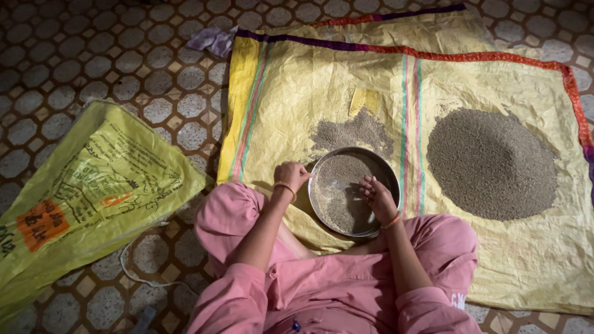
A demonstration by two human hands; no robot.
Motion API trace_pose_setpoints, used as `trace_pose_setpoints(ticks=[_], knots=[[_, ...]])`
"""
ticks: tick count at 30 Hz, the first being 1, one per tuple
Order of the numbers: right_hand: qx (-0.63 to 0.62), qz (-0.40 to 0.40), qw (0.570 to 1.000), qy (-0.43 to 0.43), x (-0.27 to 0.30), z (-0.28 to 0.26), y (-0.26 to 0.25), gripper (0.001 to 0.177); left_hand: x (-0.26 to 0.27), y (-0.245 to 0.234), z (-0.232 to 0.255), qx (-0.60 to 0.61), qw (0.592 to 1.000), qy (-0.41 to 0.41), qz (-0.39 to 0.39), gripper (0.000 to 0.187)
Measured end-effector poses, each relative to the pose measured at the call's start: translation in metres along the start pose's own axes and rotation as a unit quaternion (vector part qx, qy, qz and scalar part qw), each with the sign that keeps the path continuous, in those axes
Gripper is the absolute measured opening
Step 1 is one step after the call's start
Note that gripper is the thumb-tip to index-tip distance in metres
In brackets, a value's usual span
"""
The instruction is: The person sits cross-legged on the floor and sorts small grains by hand. They pick through the grains in a metal bowl, removing debris and transferring the sorted grains onto a yellow cloth spread on the floor.
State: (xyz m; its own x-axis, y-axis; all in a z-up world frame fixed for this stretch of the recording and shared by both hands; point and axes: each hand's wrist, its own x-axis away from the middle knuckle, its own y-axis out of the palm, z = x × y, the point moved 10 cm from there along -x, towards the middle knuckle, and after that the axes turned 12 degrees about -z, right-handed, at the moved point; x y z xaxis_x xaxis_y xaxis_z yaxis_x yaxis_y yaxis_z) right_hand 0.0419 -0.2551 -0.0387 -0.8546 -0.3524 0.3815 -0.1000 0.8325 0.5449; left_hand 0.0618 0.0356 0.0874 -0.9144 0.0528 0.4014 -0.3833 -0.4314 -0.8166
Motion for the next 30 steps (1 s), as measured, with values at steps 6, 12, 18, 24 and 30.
trace_pose_setpoints(ticks=[6, 12, 18, 24, 30], knots=[[-0.004, -0.004, 1.000, -0.006, -0.002, 0.001, -0.001, 0.035, 0.002, -0.024, 0.005, 0.008, 0.993, 0.013, 0.118, 0.037], [-0.051, -0.011, 0.995, -0.081, -0.005, -0.008, -0.010, 0.032, 0.007, -0.037, 0.013, 0.055, 0.988, 0.027, 0.144, 0.024], [-0.069, 0.046, 0.994, -0.069, -0.014, -0.014, -0.028, 0.032, 0.018, -0.055, 0.029, 0.049, 0.964, 0.102, 0.240, 0.018], [0.044, 0.095, 0.994, -0.023, -0.023, -0.002, -0.035, 0.031, 0.001, -0.030, 0.023, 0.015, 0.998, -0.028, 0.052, 0.026], [0.397, -0.097, 0.913, 0.023, -0.033, 0.011, -0.016, 0.032, -0.022, 0.044, 0.012, -0.052, 0.988, -0.047, -0.137, 0.041]])
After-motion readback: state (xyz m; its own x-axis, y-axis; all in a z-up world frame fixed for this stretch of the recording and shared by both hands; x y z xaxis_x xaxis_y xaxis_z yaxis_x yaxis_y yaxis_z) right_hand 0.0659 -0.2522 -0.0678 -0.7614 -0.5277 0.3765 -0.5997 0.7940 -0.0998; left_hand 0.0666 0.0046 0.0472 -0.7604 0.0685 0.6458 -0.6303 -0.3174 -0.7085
